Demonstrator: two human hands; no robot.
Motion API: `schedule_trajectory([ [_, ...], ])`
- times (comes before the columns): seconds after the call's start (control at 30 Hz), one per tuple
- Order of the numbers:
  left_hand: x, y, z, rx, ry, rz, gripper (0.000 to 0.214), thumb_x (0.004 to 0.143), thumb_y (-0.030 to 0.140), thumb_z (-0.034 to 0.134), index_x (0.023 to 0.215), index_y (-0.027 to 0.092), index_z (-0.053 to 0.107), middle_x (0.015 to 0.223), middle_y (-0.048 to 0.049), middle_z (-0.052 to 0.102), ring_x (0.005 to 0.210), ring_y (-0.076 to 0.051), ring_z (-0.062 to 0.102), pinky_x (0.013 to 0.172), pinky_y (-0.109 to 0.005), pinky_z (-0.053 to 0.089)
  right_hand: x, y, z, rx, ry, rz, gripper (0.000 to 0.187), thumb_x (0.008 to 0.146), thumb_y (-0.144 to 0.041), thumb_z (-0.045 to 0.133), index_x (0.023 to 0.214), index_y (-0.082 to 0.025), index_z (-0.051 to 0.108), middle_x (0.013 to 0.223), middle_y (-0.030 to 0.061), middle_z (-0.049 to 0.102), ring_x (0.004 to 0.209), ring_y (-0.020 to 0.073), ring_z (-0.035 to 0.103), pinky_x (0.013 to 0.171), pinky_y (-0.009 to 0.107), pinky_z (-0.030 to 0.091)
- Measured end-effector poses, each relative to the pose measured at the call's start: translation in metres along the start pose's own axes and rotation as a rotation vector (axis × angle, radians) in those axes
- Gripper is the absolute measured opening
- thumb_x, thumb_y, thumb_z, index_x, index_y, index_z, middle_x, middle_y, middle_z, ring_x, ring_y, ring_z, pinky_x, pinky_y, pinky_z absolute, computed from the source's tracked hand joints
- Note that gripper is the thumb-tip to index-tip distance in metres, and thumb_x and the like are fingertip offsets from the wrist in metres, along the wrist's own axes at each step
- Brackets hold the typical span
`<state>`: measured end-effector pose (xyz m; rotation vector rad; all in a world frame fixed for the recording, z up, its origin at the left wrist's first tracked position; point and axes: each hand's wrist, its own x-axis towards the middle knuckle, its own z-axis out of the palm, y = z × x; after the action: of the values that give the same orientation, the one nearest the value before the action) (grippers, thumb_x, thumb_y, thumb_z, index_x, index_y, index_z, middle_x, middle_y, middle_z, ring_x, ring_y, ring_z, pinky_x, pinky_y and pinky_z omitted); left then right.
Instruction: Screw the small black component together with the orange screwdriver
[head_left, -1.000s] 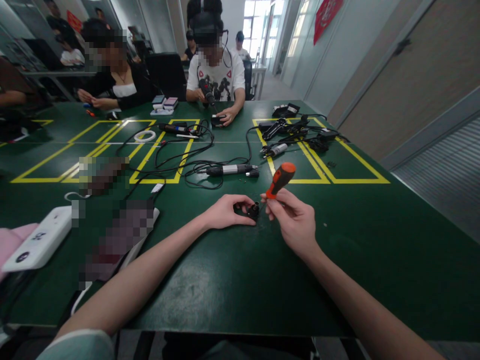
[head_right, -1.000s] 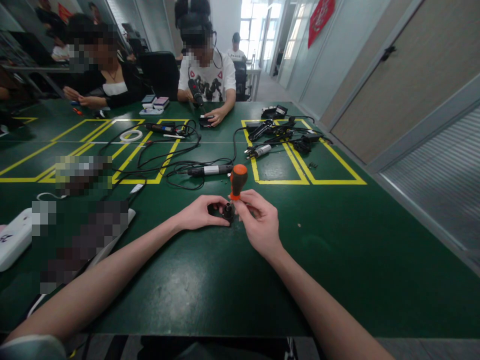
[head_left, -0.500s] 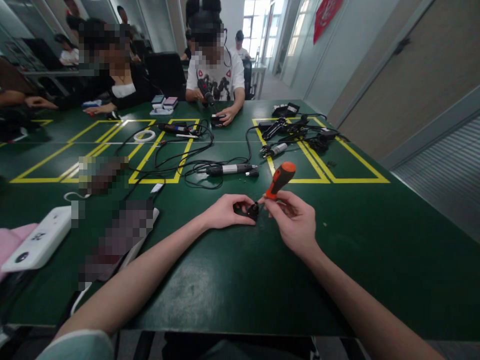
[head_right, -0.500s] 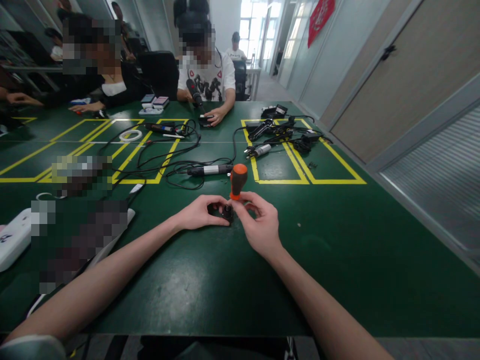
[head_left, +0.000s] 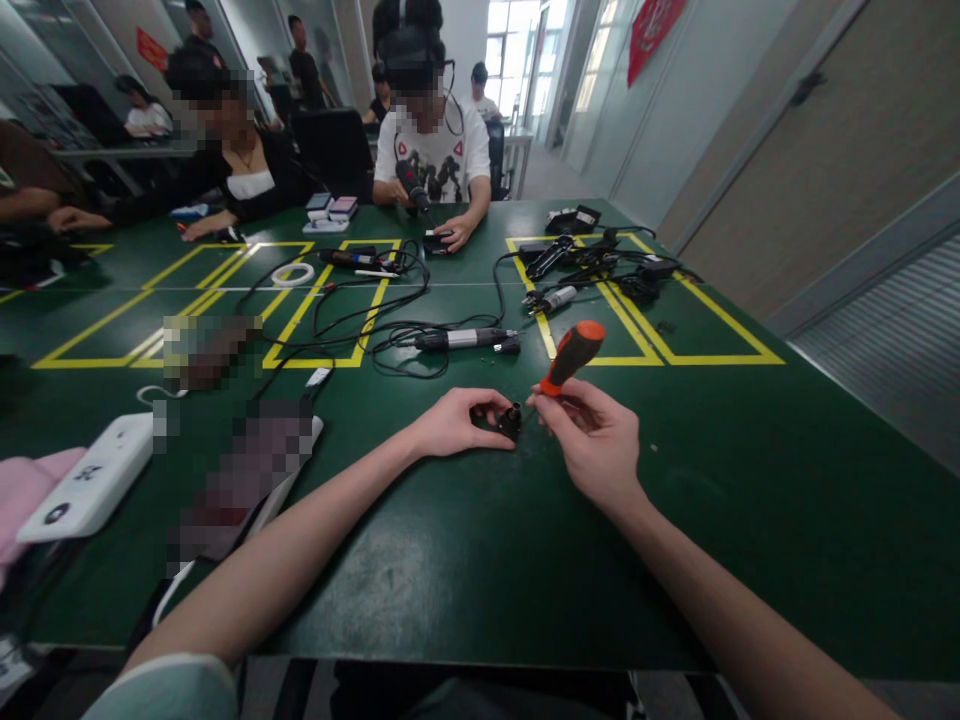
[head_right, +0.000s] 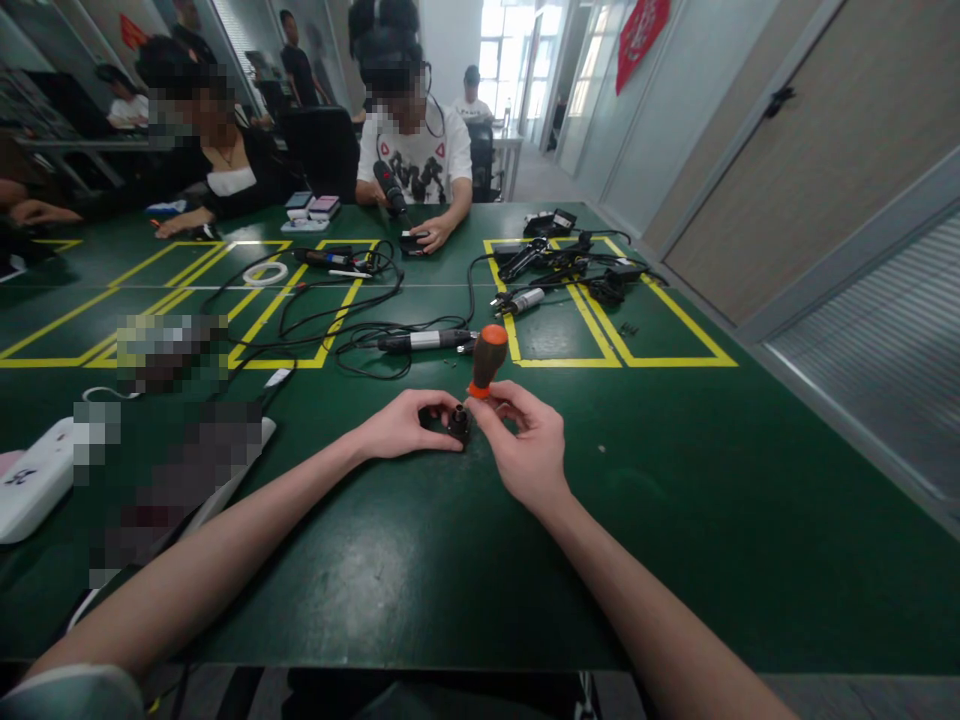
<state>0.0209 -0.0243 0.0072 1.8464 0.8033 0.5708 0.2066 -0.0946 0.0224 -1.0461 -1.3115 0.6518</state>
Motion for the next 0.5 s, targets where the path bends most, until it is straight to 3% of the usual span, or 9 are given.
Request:
schedule_trajectory([
  [0.2, 0.0003, 0.0037, 0.0001, 0.016, -0.010, -0.001, 0.039, 0.070, 0.036, 0.089, 0.101, 0.016, 0.074, 0.087, 0.0001, 0.069, 0.081, -0.015, 0.060, 0.078, -0.027, 0.046, -0.0019, 0.0035, 0.0012, 0.087, 0.031, 0.053, 0.024, 0.081, -0.036, 0.083, 0.092, -0.020, 0.069, 0.082, 0.0059, 0.079, 0.065, 0.0181, 0.072, 0.052, 0.028, 0.057],
  [0.37, 0.0011, 0.0006, 0.0001, 0.022, -0.006, 0.005, 0.041, 0.069, 0.036, 0.090, 0.101, 0.016, 0.075, 0.086, -0.0002, 0.070, 0.083, -0.016, 0.061, 0.081, -0.028, 0.046, 0.0019, 0.0036, 0.0013, 0.042, 0.067, -0.003, 0.018, 0.076, -0.031, 0.084, 0.085, -0.022, 0.072, 0.087, 0.0042, 0.074, 0.068, 0.0159, 0.067, 0.051, 0.026, 0.055],
  [0.5, 0.0020, -0.0033, 0.0003, 0.029, 0.004, 0.006, 0.044, 0.068, 0.037, 0.090, 0.104, 0.016, 0.075, 0.089, -0.0005, 0.071, 0.083, -0.016, 0.062, 0.082, -0.029, 0.047, 0.0044, 0.0026, 0.0005, 0.032, 0.036, -0.017, 0.011, 0.082, -0.033, 0.078, 0.086, -0.022, 0.075, 0.088, 0.0037, 0.071, 0.066, 0.0149, 0.064, 0.051, 0.028, 0.054],
])
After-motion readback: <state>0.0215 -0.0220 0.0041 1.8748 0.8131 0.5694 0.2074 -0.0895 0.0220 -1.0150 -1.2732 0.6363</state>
